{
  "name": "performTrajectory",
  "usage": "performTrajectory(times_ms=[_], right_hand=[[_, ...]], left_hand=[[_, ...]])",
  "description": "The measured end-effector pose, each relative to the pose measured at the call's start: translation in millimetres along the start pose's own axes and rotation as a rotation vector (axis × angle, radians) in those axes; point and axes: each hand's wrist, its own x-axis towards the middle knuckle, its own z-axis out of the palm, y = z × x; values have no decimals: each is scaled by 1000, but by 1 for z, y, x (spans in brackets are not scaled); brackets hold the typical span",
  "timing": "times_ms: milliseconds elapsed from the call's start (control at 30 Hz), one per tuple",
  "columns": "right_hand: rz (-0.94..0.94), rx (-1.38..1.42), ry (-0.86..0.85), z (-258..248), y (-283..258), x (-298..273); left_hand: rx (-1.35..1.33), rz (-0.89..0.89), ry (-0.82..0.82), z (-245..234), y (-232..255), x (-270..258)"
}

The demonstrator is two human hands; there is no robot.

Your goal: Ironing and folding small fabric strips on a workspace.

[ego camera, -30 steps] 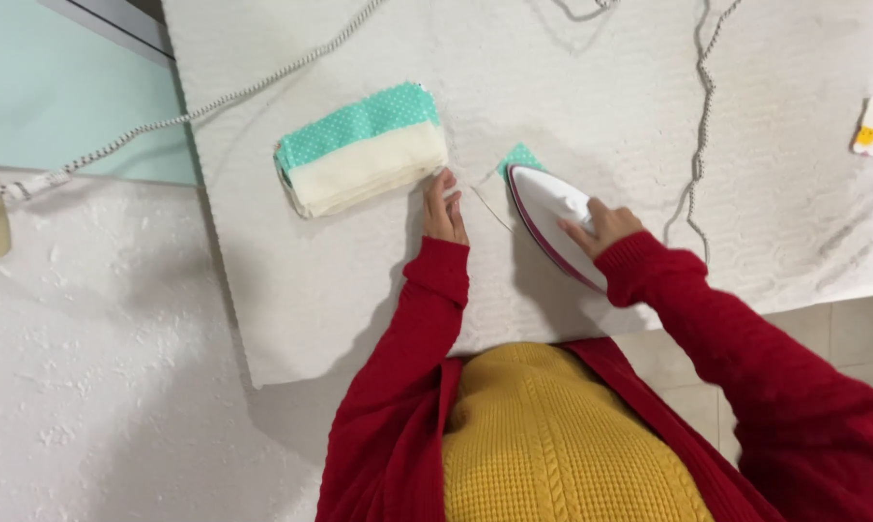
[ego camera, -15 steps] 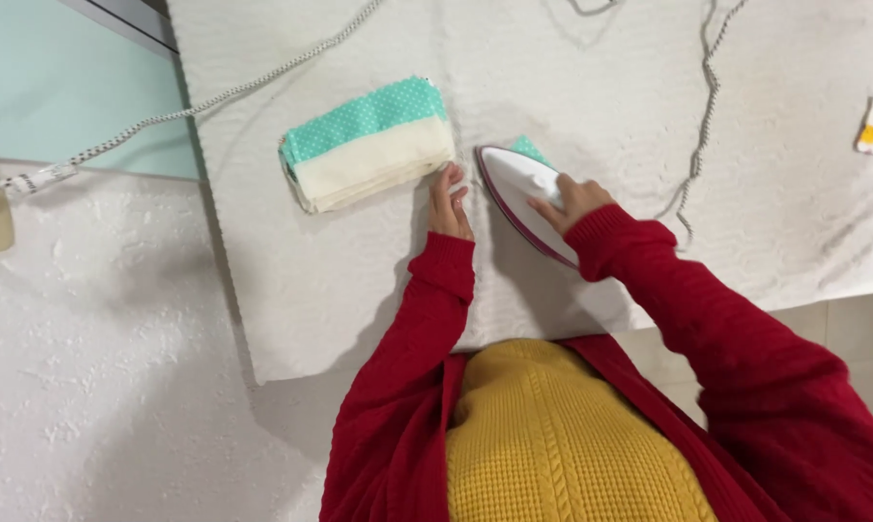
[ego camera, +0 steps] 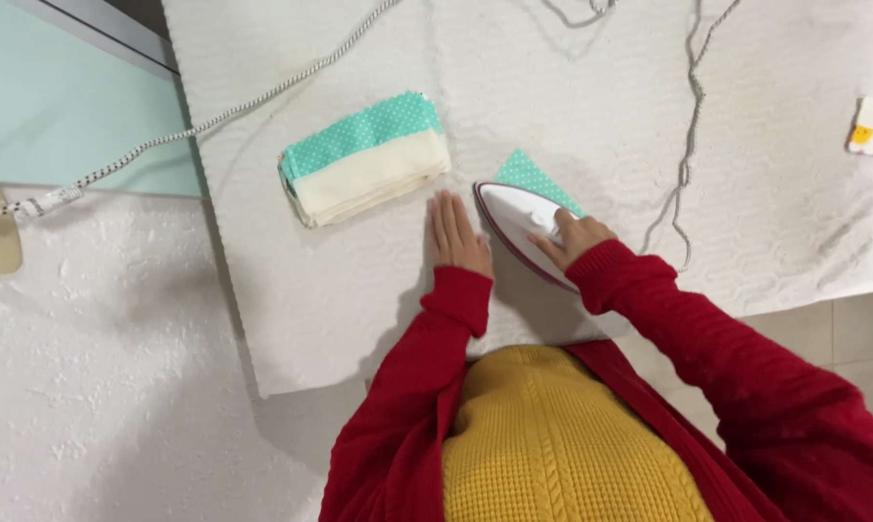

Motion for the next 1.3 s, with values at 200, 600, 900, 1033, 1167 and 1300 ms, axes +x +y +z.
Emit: performTrajectory(times_ms=[200, 600, 900, 1033, 1167, 1300], right_hand=[[92, 212, 45, -53, -18, 20], [59, 20, -22, -32, -22, -6], [149, 214, -9, -27, 7, -31], [143, 20, -80, -3, 29, -57], [250, 143, -5, -11, 65, -58], [321, 222, 105, -11, 98, -64]], left_hand=[[572, 64, -118, 4, -5, -19], [605, 2, -212, 2, -4, -18], [382, -25, -92, 0, 0, 3], [192, 56, 27, 6, 0, 42], [36, 138, 103, 24, 0, 71], [24, 74, 63, 27, 4, 81]])
